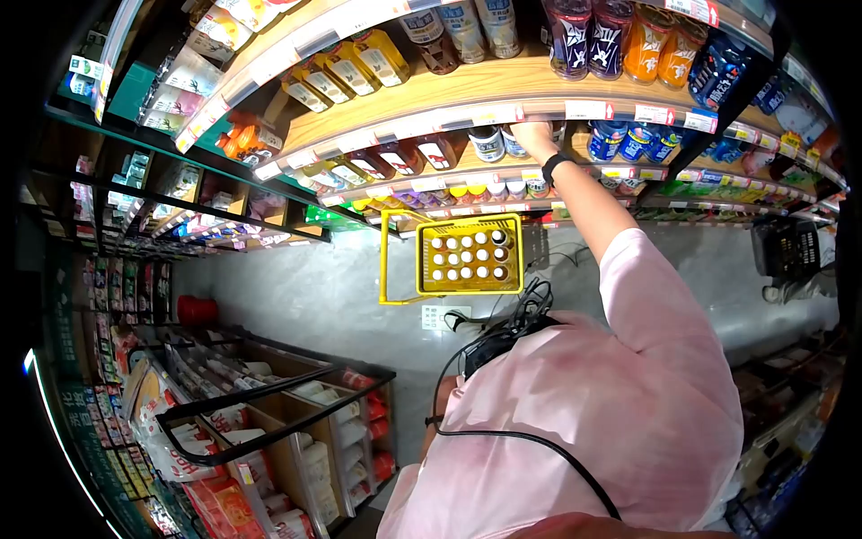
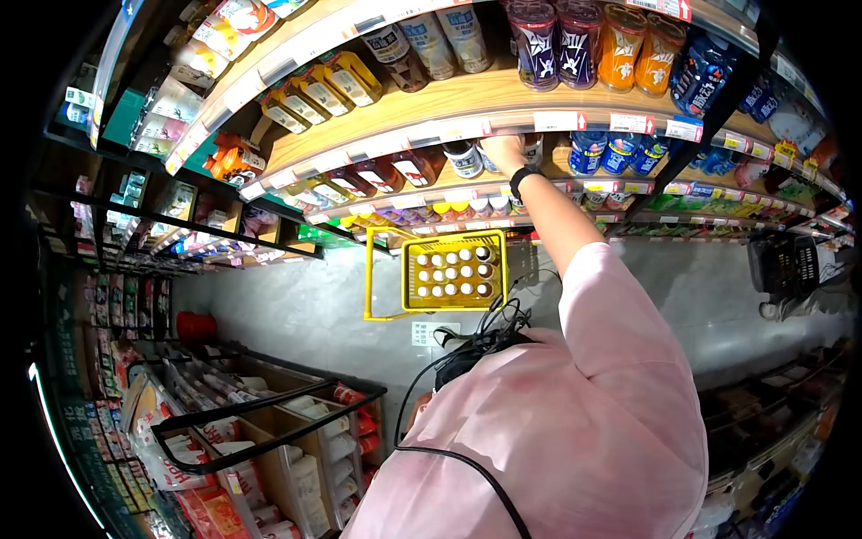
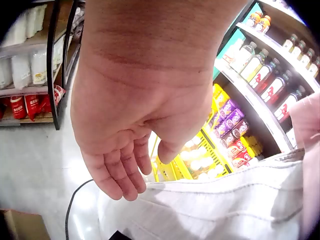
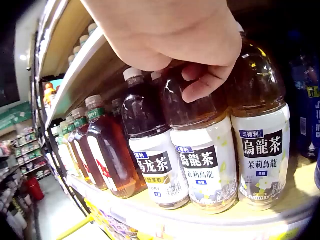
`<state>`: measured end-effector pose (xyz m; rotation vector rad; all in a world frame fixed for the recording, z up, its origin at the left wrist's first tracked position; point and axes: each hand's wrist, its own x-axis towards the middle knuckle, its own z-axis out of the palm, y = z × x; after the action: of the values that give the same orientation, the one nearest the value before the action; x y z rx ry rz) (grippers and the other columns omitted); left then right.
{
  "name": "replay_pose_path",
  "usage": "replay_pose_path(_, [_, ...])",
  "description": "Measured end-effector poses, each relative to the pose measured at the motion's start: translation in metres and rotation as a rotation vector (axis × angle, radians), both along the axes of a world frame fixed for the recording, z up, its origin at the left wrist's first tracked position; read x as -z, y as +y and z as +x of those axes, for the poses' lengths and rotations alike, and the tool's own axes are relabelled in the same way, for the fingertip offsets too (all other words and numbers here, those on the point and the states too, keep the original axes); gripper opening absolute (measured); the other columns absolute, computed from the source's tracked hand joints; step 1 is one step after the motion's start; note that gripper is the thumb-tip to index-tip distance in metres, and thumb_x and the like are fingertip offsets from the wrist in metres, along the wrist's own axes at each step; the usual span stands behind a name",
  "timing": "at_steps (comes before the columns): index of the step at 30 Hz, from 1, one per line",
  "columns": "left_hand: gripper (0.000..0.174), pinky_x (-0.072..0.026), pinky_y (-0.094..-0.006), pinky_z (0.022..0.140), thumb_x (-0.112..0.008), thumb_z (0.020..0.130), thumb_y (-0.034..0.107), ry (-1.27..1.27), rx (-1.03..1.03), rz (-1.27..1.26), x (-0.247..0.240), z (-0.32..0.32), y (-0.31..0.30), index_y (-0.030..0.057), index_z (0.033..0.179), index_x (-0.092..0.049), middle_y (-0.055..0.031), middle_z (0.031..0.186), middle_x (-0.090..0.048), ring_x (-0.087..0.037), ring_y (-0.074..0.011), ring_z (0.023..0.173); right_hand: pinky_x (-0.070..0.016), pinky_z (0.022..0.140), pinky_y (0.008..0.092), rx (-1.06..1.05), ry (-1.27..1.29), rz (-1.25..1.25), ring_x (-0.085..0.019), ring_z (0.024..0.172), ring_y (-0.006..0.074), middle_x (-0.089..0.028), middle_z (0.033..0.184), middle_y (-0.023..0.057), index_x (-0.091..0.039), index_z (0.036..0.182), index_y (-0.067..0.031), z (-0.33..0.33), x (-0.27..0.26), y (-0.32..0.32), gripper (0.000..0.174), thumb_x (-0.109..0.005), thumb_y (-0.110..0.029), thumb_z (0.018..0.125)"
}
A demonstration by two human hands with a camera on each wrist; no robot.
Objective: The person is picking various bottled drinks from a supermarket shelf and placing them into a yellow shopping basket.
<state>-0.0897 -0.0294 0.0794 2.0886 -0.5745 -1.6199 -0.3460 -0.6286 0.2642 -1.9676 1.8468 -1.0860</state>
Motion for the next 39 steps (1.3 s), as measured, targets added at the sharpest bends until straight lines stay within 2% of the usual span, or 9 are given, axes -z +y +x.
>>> replay_pose_path(16, [0.020,-0.0464,-0.0343,0.054,-0.056,0.091,0.023,-0.070,0.180,-0.086,0.023,0.005,0.001,0.0046,0.092,-0.064,-0.0130,0.081,-0.067,-0.064,-0.0205,0.068,-0.0503,0.090,0.0470,-0.144,-0.144,0.120,-0.060,0.107,0.0424,-0.051,0.137,0.0180,-0.051,0.135,-0.0158,-0.027,-0.012,0.120,0.061,-0.068,-0.032,0.079])
replay_pose_path(23, [0.021,-0.0470,-0.0344,0.054,-0.056,0.091,0.024,-0.350,0.550,-0.420,0.027,0.031,-0.020,0.0050,0.093,-0.064,-0.0132,0.082,-0.067,-0.065,-0.0214,0.069,-0.0511,0.089,0.0416,-0.091,-0.385,0.077,-0.063,0.104,0.0383,-0.060,0.121,0.0241,-0.058,0.127,-0.0070,-0.035,-0.024,0.125,0.052,-0.070,-0.026,0.080])
replay_pose_path(25, [0.024,-0.0509,-0.0338,0.057,-0.056,0.092,0.025,0.133,-0.303,0.010,0.009,0.025,-0.040,0.0051,0.105,-0.060,-0.0131,0.089,-0.068,-0.067,-0.0245,0.073,-0.0510,0.085,0.0383,-0.119,-0.387,-0.005,-0.066,0.098,0.0342,-0.066,0.110,0.0222,-0.059,0.126,-0.0052,-0.039,-0.037,0.136,0.048,-0.069,-0.022,0.083])
replay_pose_path(28, [0.028,-0.0529,-0.0335,0.059,-0.055,0.095,0.028,0.133,-0.333,-0.115,-0.012,0.040,-0.056,0.0055,0.110,-0.057,-0.0120,0.091,-0.067,-0.067,-0.0228,0.074,-0.0479,0.094,0.0368,-0.214,-0.433,-0.093,-0.061,0.111,0.0332,-0.061,0.122,0.0215,-0.058,0.125,-0.0035,-0.048,-0.064,0.169,0.045,-0.068,-0.018,0.084])
replay_pose_path(30, [0.026,-0.0517,-0.0298,0.057,-0.052,0.098,0.030,0.185,-0.303,-0.252,-0.016,0.076,-0.075,0.0056,0.106,-0.057,-0.0100,0.090,-0.067,-0.066,-0.0187,0.071,-0.0529,0.067,0.0298,-0.170,-0.463,-0.079,-0.067,0.077,0.0188,-0.068,0.091,0.0106,-0.059,0.126,-0.0056,-0.055,-0.070,0.186,0.042,-0.067,-0.017,0.087])
replay_pose_path(31, [0.025,-0.0521,-0.0290,0.057,-0.051,0.099,0.030,0.303,-0.356,-0.306,-0.027,0.092,-0.088,0.0053,0.104,-0.056,-0.0093,0.090,-0.067,-0.065,-0.0172,0.070,-0.0519,0.056,0.0263,-0.159,-0.540,0.046,-0.064,0.064,0.0121,-0.067,0.079,0.0052,-0.060,0.127,-0.0065,-0.059,-0.076,0.199,0.040,-0.067,-0.016,0.088])
replay_pose_path(33, [0.031,-0.0532,-0.0309,0.064,-0.052,0.098,0.035,0.000,-0.319,-0.347,-0.104,0.070,-0.135,0.0064,0.109,-0.057,-0.0084,0.093,-0.066,-0.065,-0.0183,0.075,-0.0520,0.071,0.0288,-0.167,-0.676,0.382,-0.067,0.078,0.0133,-0.072,0.086,0.0100,-0.065,0.117,-0.0034,-0.071,-0.128,0.226,0.034,-0.068,-0.020,0.087])
replay_pose_path(36, [0.042,-0.0531,-0.0322,0.075,-0.049,0.099,0.042,0.006,-0.168,-0.416,-0.184,0.051,-0.192,0.0083,0.123,-0.055,-0.0092,0.103,-0.065,-0.065,-0.0195,0.086,-0.0514,0.070,0.0283,-0.341,-0.584,0.024,-0.066,0.074,0.0140,-0.071,0.085,0.0091,-0.067,0.108,-0.0028,-0.065,-0.137,0.241,0.029,-0.069,-0.022,0.087])
replay_pose_path(39, [0.056,-0.0489,-0.0347,0.088,-0.043,0.100,0.047,0.277,0.139,-0.654,-0.240,-0.012,-0.247,0.0058,0.137,-0.048,-0.0109,0.116,-0.059,-0.060,-0.0181,0.102,-0.0500,0.073,0.0273,-0.469,-0.724,0.187,-0.066,0.080,0.0123,-0.071,0.087,0.0079,-0.068,0.103,0.0003,-0.041,-0.162,0.258,0.029,-0.066,-0.026,0.090])
